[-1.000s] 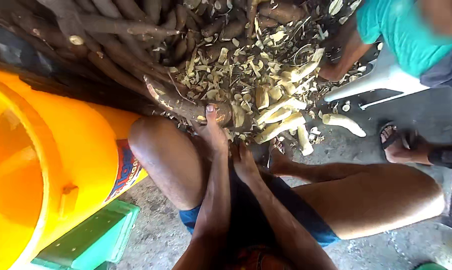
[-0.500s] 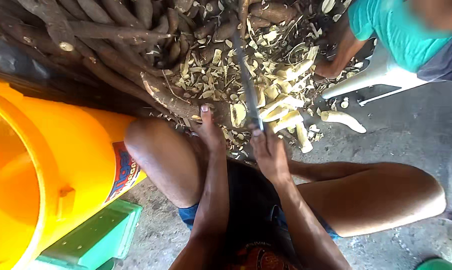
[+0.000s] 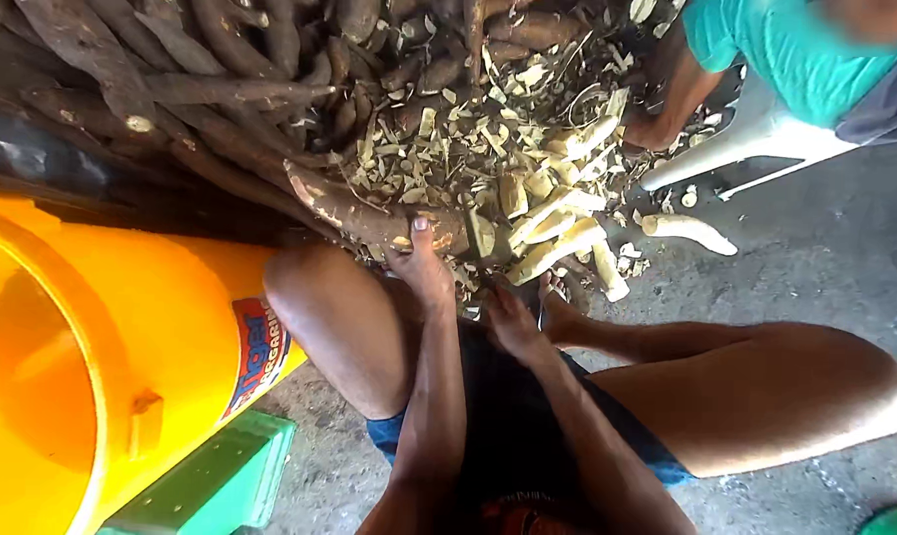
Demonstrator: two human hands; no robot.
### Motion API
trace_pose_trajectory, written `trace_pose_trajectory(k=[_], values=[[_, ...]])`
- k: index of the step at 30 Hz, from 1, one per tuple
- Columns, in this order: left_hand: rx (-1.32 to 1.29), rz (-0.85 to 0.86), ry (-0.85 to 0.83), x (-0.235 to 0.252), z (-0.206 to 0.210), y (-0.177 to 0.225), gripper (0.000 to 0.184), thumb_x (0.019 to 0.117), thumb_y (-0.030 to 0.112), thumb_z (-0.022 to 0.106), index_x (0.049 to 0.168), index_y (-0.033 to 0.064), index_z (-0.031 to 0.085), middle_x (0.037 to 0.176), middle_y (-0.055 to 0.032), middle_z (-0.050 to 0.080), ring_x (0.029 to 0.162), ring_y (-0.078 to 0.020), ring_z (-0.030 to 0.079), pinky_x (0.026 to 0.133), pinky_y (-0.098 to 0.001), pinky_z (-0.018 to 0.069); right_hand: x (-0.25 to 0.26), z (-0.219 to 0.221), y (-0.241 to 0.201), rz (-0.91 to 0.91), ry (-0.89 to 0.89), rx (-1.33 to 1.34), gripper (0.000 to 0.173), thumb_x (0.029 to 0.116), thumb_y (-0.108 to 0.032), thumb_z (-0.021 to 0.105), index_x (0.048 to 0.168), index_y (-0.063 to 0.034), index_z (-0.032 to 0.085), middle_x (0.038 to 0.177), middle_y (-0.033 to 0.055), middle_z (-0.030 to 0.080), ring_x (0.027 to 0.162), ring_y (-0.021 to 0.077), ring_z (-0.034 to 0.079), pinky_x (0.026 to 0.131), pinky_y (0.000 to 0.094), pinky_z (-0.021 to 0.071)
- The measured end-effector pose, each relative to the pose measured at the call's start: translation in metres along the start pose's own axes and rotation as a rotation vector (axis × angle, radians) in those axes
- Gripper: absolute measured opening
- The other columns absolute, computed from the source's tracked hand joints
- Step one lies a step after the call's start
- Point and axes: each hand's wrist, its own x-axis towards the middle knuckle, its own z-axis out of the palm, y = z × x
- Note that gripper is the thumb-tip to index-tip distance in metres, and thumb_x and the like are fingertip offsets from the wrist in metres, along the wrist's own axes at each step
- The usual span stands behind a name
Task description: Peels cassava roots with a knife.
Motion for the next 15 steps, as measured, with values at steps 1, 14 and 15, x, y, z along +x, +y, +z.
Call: trace_pose_trajectory(k=[1,14,15], values=[[-0.018,0.0,-0.009,0.003,-0.003,0.0,0.055,0.0888,0.033,0.078,0.128,0.0079,0.049,0.112,-0.0035,0.066,0.105,-0.015,0.066,0.094,-0.0405,0.058,-0.004,-0.013,-0.002,0.061,-0.063,0.195,0.033,0.1124,-0.033,0.033,0.119,-0.0092,0.055,0.063,-0.0058,0.044,0.043,0.0042,0.037,0.038,0.0205,0.0368],[0.052,-0.004,-0.01,0.001,-0.002,-0.001,0.056,0.0962,0.041,0.068,0.136,0.0066,0.047,0.123,-0.0063,0.063,0.115,-0.0159,0.063,0.101,-0.0405,0.054,-0.029,-0.018,-0.035,-0.545,0.374,-0.01,0.042,0.1123,-0.036,0.033,0.128,-0.0032,0.054,0.071,-0.0026,0.055,0.049,0.008,0.05,0.044,0.026,0.0501],[-0.004,0.018,-0.01,0.005,0.001,-0.001,0.053,0.0953,0.035,0.069,0.133,0.0042,0.047,0.119,-0.0081,0.064,0.112,-0.0171,0.063,0.099,-0.041,0.0546,-0.032,-0.021,-0.035,-0.584,0.395,-0.013,0.043,0.1125,-0.037,0.032,0.127,-0.0024,0.053,0.073,-0.0025,0.055,0.05,0.0078,0.051,0.045,0.0257,0.0505]])
